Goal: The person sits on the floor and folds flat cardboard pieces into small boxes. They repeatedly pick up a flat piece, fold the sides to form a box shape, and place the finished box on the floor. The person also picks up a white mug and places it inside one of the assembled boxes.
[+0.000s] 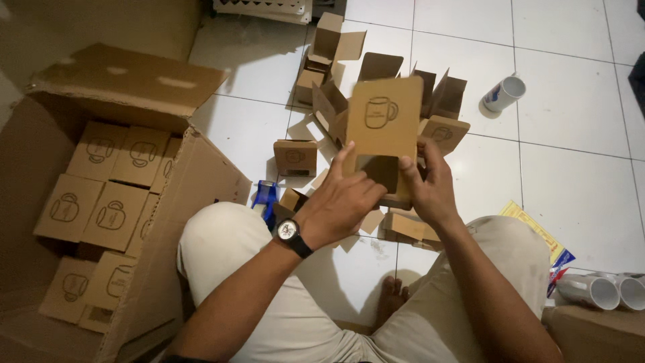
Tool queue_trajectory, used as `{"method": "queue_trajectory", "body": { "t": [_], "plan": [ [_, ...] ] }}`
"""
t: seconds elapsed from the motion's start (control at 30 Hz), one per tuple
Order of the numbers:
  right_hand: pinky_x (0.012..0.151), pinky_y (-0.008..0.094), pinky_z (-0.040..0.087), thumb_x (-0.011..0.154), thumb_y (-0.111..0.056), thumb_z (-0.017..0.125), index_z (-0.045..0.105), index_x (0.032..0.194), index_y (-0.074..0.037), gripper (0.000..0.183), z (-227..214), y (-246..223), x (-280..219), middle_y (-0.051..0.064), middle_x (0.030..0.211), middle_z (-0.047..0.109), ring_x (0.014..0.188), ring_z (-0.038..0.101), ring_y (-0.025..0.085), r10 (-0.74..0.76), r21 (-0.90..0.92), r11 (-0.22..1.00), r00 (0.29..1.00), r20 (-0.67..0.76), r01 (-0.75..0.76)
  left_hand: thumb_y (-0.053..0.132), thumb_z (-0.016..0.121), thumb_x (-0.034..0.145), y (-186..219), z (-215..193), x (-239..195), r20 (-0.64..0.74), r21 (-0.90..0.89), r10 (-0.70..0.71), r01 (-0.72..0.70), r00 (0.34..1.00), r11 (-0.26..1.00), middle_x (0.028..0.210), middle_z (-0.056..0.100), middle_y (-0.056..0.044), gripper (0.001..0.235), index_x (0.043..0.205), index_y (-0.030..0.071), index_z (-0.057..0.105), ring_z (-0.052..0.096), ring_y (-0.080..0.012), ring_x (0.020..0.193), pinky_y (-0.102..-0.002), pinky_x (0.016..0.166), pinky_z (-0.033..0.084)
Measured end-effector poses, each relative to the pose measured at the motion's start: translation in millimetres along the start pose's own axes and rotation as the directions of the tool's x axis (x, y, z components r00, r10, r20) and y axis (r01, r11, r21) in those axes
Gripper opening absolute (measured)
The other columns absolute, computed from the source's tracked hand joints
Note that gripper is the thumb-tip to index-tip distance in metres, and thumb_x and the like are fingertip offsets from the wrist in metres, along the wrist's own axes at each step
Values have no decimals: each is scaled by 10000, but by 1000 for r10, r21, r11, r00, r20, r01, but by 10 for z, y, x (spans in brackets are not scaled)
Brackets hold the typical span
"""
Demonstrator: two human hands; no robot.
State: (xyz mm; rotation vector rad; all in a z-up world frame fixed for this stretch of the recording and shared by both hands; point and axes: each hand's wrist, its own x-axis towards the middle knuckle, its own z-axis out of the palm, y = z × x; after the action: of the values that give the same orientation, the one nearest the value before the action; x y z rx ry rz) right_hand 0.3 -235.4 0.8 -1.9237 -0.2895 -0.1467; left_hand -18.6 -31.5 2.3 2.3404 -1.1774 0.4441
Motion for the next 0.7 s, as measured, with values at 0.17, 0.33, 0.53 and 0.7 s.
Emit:
{"method": "queue_trajectory", "body": {
  "t": [0.17, 0.33, 0.53, 0.7],
  "plan": [
    [900, 555, 526, 1057, -366, 539, 603, 1281, -38, 402, -74, 296, -2, 164, 1059, 598, 1120, 590, 294, -1, 19, 1000, 992, -128, 3, 386, 858, 775, 1, 19, 59, -274, -16, 5, -10, 962, 1000, 1137, 652, -87, 490, 1134, 105, 679, 592, -305, 1175, -659, 1190, 285],
    [860, 469, 520, 1015, -382, 549, 630, 1210, -47, 396, -91, -249, 6, 123, 961, 603, 1011, 577, 247, -54, 104, 993, 995, -88, 63, 575, 751, 832, -7, -264, 104, -403, -568, -462, 180, 790, 803, 1368, 497, -161, 787, 1383, 79, 486, 429, -362, 1346, -591, 1212, 295],
    [792, 386, 505, 964, -362, 564, 633, 1172, -31, 397, -11, -149, -26, 91, 897, 577, 882, 558, 190, -136, 161, 977, 990, -27, 139, 625, 646, 887, -136, -211, -38, 82, -893, -631, 338, 772, 298, 1429, 442, -291, 947, 1488, -36, 332, 392, -447, 1384, -634, 1134, 357],
    [826, 392, 506, 949, -353, 595, 622, 1201, -5, 430, 18, 1, -35, 96, 944, 596, 922, 552, 182, -170, 218, 960, 984, -50, 177, 364, 654, 996, -57, -284, 48, 5, -907, -597, 255, 802, 336, 952, 732, -105, 344, 1184, 76, 648, 697, -202, 1012, -479, 965, 562]
  ]
}}
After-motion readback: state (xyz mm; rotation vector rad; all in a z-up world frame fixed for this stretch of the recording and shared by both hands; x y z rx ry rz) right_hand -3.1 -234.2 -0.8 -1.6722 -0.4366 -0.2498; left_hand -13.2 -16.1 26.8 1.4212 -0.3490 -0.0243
